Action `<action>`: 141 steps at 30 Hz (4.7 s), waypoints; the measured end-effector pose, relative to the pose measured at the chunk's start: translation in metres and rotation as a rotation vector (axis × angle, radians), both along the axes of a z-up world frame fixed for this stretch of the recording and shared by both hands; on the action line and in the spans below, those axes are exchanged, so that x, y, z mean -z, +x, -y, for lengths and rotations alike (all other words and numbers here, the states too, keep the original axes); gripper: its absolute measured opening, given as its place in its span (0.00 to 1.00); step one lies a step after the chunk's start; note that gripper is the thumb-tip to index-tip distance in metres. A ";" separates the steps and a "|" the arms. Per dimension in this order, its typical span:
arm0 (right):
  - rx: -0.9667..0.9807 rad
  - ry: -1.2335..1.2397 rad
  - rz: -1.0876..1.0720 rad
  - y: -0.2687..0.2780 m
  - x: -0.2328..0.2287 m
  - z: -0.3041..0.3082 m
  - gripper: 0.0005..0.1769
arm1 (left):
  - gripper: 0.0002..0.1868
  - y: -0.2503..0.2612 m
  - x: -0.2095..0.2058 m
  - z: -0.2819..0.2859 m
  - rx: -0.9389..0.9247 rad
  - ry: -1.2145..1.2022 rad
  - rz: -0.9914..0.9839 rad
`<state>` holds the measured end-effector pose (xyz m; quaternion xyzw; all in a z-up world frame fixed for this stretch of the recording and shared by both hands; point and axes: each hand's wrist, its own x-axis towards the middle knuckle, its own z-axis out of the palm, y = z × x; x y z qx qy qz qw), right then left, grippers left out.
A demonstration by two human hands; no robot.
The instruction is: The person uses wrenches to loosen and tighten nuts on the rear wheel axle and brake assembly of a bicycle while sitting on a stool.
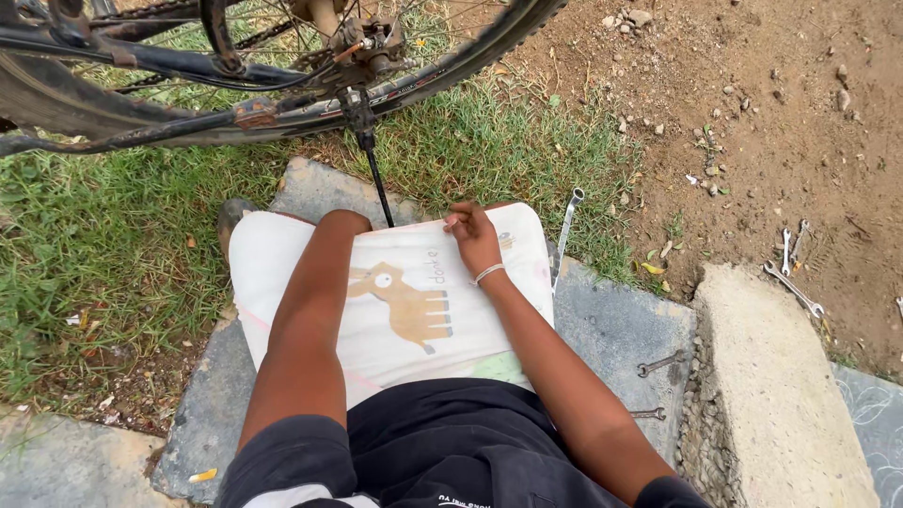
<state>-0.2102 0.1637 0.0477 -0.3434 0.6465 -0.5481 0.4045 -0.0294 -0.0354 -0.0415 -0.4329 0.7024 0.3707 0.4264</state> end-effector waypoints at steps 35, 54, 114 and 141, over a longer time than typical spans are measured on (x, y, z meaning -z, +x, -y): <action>-0.331 -0.101 -0.839 0.081 -0.167 0.002 0.17 | 0.10 0.088 -0.295 -0.115 0.197 -1.442 -0.935; 0.264 -0.433 -0.438 0.051 -0.208 0.052 0.12 | 0.41 0.067 -0.322 -0.049 -0.138 -1.709 -0.804; 0.459 -0.658 -0.087 0.065 -0.224 0.062 0.13 | 0.45 0.073 -0.290 -0.002 0.212 -1.564 -0.526; -0.059 0.422 0.098 0.080 -0.132 0.028 0.20 | 0.37 0.071 -0.283 -0.002 0.220 -1.661 -0.496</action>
